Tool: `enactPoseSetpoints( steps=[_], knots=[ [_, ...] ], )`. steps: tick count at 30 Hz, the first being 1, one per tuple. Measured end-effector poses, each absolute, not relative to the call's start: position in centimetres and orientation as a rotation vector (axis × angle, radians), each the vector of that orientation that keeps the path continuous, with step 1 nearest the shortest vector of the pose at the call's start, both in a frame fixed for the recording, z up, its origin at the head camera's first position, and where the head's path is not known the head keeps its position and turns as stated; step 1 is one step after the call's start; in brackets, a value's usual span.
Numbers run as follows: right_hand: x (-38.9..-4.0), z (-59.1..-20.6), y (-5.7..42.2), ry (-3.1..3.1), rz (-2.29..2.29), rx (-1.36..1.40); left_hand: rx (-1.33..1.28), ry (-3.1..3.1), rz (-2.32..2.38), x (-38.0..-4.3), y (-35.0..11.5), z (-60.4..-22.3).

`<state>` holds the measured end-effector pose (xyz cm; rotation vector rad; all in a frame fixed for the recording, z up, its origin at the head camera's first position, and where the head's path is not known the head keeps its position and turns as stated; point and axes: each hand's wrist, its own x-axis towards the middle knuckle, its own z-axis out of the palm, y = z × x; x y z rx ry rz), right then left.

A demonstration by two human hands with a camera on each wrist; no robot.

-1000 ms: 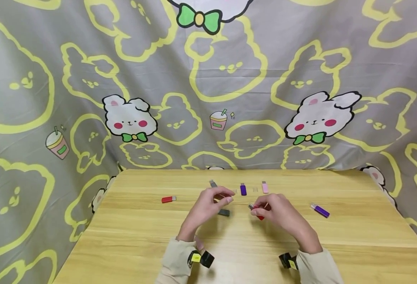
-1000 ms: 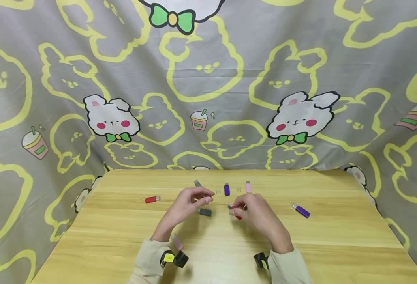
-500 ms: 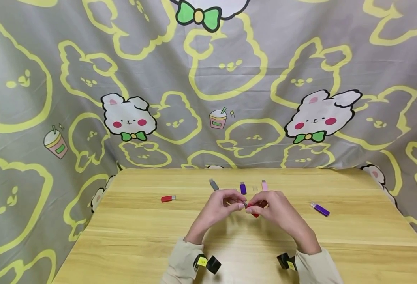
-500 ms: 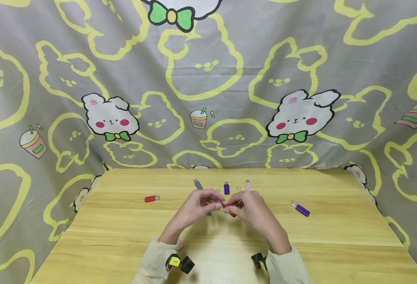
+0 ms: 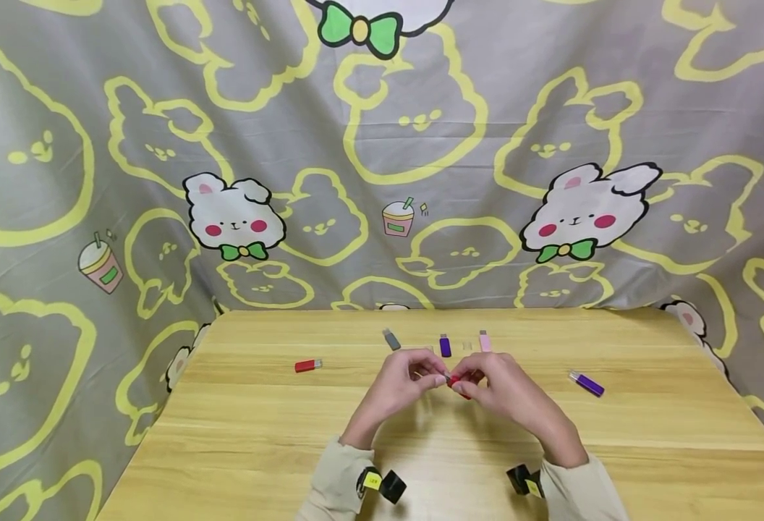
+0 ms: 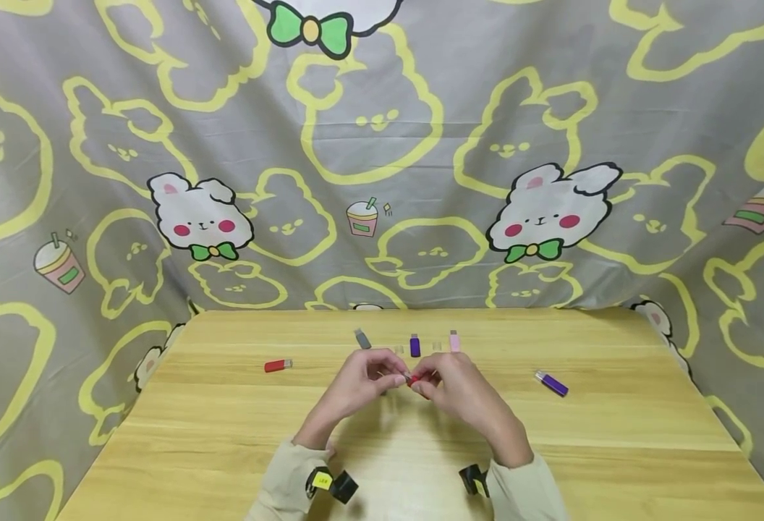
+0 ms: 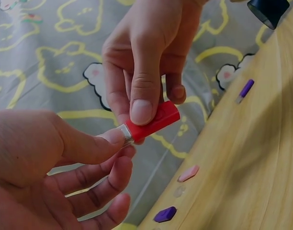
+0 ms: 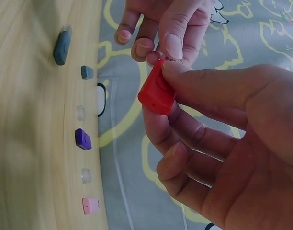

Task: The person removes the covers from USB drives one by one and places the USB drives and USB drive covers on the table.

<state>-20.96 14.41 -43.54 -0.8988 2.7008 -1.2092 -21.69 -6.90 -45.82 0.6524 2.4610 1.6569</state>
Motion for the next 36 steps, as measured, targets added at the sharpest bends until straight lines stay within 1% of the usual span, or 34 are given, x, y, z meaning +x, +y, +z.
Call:
enactPoseSetpoints(
  steps=[11, 14, 17, 21, 26, 30, 36],
  knots=[
    [-21.1, -43.2, 14.3, 2.696, -1.164, -0.861, 0.615, 2.444, 1.671, -22.0, -7.2, -45.6],
    [-21.0, -43.2, 15.0, 2.722, -1.100, -0.787, 0.516, 2.486, 1.692, -22.1, -8.0, -45.4],
    [-20.9, -43.1, 16.3, 2.739, -1.047, -0.702, 0.386, 2.527, 1.778, -22.2, -9.7, -44.8],
    [-21.1, -43.4, 17.3, 2.725, -1.093, -0.696, 0.300, 2.539, 1.868, -22.7, -11.6, -44.4],
    [-21.7, -44.2, 15.7, 2.710, -1.189, -0.697, 0.276, 2.552, 1.893, -23.0, -12.6, -44.4],
    [-22.7, -45.1, 14.1, 2.739, -1.248, -0.573, 0.298, 2.553, 1.899, -23.0, -13.3, -44.6],
    [-26.2, -45.5, 10.7, 2.791, -1.276, -0.365, 0.322, 2.581, 1.885, -23.1, -14.0, -44.2]
  ],
)
